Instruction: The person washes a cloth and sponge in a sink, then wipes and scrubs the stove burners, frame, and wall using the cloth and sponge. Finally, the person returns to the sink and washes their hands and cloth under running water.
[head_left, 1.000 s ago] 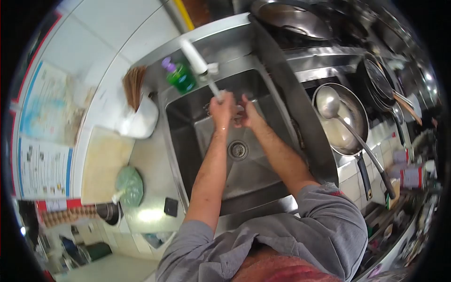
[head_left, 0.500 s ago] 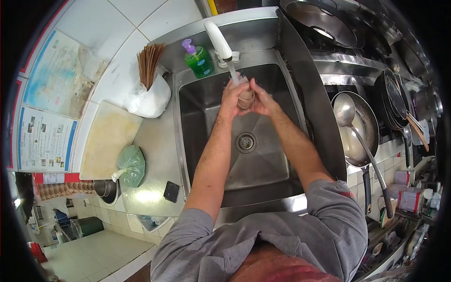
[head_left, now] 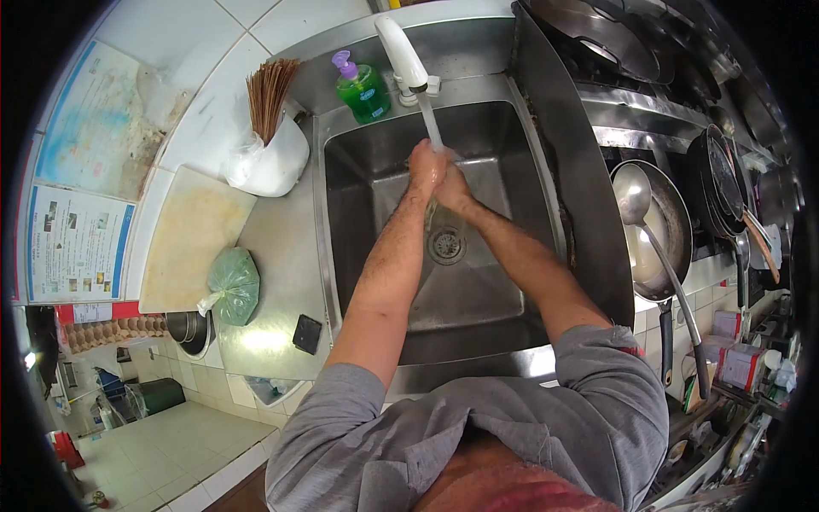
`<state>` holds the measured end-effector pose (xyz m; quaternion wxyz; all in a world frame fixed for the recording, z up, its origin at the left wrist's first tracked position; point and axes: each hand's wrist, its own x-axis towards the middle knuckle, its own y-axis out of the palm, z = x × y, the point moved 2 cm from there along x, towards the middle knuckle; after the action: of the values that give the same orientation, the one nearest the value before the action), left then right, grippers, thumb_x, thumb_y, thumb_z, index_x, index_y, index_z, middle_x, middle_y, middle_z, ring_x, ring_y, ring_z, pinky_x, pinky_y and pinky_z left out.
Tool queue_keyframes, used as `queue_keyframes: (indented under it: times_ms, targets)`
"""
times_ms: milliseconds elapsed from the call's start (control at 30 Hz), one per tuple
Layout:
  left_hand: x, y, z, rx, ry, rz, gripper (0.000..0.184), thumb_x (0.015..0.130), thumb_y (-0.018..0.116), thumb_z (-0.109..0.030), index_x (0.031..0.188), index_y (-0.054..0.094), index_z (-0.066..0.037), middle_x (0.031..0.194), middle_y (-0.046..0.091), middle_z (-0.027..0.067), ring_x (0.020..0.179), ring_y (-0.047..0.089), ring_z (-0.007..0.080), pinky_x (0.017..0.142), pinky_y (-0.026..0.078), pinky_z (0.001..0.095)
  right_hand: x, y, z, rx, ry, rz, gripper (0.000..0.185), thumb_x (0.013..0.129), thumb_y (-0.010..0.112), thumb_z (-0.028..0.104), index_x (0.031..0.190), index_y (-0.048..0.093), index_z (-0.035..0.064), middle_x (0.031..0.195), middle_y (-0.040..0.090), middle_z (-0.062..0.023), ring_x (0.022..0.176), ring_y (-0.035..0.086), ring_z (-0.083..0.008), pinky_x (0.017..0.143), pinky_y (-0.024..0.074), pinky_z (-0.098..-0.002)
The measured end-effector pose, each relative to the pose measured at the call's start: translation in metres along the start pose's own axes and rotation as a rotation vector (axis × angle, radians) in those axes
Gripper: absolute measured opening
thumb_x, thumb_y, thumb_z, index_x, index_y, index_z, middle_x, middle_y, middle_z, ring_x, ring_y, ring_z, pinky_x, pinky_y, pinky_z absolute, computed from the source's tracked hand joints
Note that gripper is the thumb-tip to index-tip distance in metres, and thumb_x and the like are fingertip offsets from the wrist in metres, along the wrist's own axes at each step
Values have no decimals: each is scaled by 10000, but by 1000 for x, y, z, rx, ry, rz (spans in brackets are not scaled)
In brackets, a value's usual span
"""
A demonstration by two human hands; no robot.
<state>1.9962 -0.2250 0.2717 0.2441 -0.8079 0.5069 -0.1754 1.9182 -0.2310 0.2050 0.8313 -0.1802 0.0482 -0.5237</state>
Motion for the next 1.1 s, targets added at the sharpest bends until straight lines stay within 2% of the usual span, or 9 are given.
queue_keyframes:
  times_ms: [200,267,467,533,667,767,800,967,1100]
  targets:
    - [-7,21,49,-561,-274,-263,359,775,673,-256,993,523,-14,959,609,133,838,586,245,751,481,365,-6,-30,24,-287,94,-118,645,684,687,146,1244,376,68,987,582,-206,944,580,-389,808,472,-433]
    - [-13,17,77,-784,-337,-224,425,800,657,-292,1076,481,-20,1008,582,124,872,586,246,743,494,365,-5,-53,37,445,366,-103,602,648,703,81,1181,425,39,1017,567,-157,916,582,-297,775,481,-387]
    - [-47,21,81,-912,-711,-352,515,843,503,-559,1137,476,-136,1057,556,82,953,569,250,786,488,375,-4,-53,72,515,353,-158,370,667,679,14,1006,532,29,970,558,-78,878,539,-159,745,452,-276]
    - [-63,23,54,-1284,-798,215,504,835,414,-636,1081,507,-205,1028,565,28,959,562,211,807,470,373,-5,-45,77,402,331,-68,328,677,673,13,978,544,22,952,560,-73,864,535,-151,743,451,-270]
    - [-57,36,20,-1735,-425,177,518,863,410,-588,1154,507,-171,1106,566,9,1002,570,148,830,475,318,-11,-44,82,702,238,192,275,764,643,8,1030,578,35,952,577,-63,889,543,-143,757,445,-261]
    - [-6,48,57,-1595,-97,602,402,870,494,-455,1071,528,-109,980,603,42,855,608,165,735,504,318,-15,-73,64,813,288,47,379,800,640,95,1156,515,60,1036,568,-85,924,555,-177,813,451,-346]
    - [-34,13,-11,-1331,-352,4,268,830,586,-300,927,543,-54,837,613,63,705,597,181,623,485,325,-16,-78,55,811,287,47,379,800,640,95,1156,515,60,1036,568,-85,924,555,-177,813,451,-346]
    - [-27,-2,-33,-491,-48,-320,318,755,685,-285,840,552,-9,765,614,80,683,584,215,623,465,350,-34,-73,48,1051,1000,-193,644,862,546,395,1370,240,142,1290,420,-139,1017,512,-235,772,466,-381]
    - [-57,-1,-49,-142,98,-66,359,709,711,-308,773,544,3,710,566,153,694,563,286,650,442,376,1,-31,-8,1584,360,292,443,860,540,362,1191,493,71,1043,576,-110,878,577,-224,765,488,-389]
